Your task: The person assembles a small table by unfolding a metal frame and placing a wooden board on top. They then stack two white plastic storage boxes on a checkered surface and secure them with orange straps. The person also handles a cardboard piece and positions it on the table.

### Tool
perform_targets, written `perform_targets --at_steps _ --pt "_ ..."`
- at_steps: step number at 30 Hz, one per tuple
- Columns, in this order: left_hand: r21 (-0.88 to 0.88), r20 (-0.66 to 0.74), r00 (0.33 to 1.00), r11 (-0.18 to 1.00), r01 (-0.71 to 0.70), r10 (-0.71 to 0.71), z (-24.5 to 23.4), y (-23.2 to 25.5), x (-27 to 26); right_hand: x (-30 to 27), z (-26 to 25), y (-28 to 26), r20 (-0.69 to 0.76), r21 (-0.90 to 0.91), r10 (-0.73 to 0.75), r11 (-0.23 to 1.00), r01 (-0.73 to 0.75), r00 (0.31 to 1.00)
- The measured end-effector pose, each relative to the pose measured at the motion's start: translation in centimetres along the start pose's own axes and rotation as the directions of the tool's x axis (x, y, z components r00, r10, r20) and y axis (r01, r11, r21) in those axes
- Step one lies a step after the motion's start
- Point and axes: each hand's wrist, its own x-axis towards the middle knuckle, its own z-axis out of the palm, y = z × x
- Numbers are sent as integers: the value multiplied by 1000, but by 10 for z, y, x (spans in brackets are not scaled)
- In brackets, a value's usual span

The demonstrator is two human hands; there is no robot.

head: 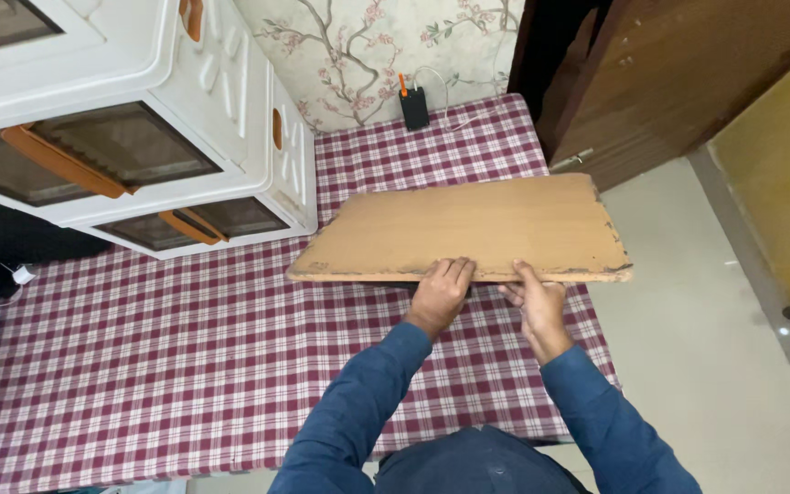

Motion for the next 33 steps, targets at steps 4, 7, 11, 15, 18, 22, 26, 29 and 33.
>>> perform_targets --at_steps 4,7,11,15,18,22,26,29,33 --pt "-73 -47 999 997 -26 22 -26 5 -11 -44 -10 -7 -5 -116 47 992 -47 999" --pt "-88 -27 998 995 -52 50 -38 -1 -14 -73 -8 -5 51 -302 12 953 4 999" --pt "-86 -43 997 994 -67 63 -36 -3 -13 -116 -5 1 204 -807 -596 346 478 777" --pt "-83 -84 994 993 -81 74 -22 -2 -7 -95 3 -23 628 -734 -747 -475 485 220" --pt "-98 -123 991 993 -67 55 -16 -3 -5 -68 -2 -35 729 -660 -617 -515 547 298" --pt "-83 -155 986 996 42 -55 -23 -26 -3 -40 -14 -40 819 -542 -537 -612 576 200" --pt "-42 -150 985 996 82 -88 -25 -44 -3 -24 -18 -39 825 -520 -549 -648 557 132" --pt "-106 -148 985 992 71 -86 -26 -42 2 -13 -15 -50 829 -491 -550 -623 609 106" --pt "-66 -181 978 994 89 -99 -52 -35 5 -19 -1 -70 821 -501 -558 -603 621 120"
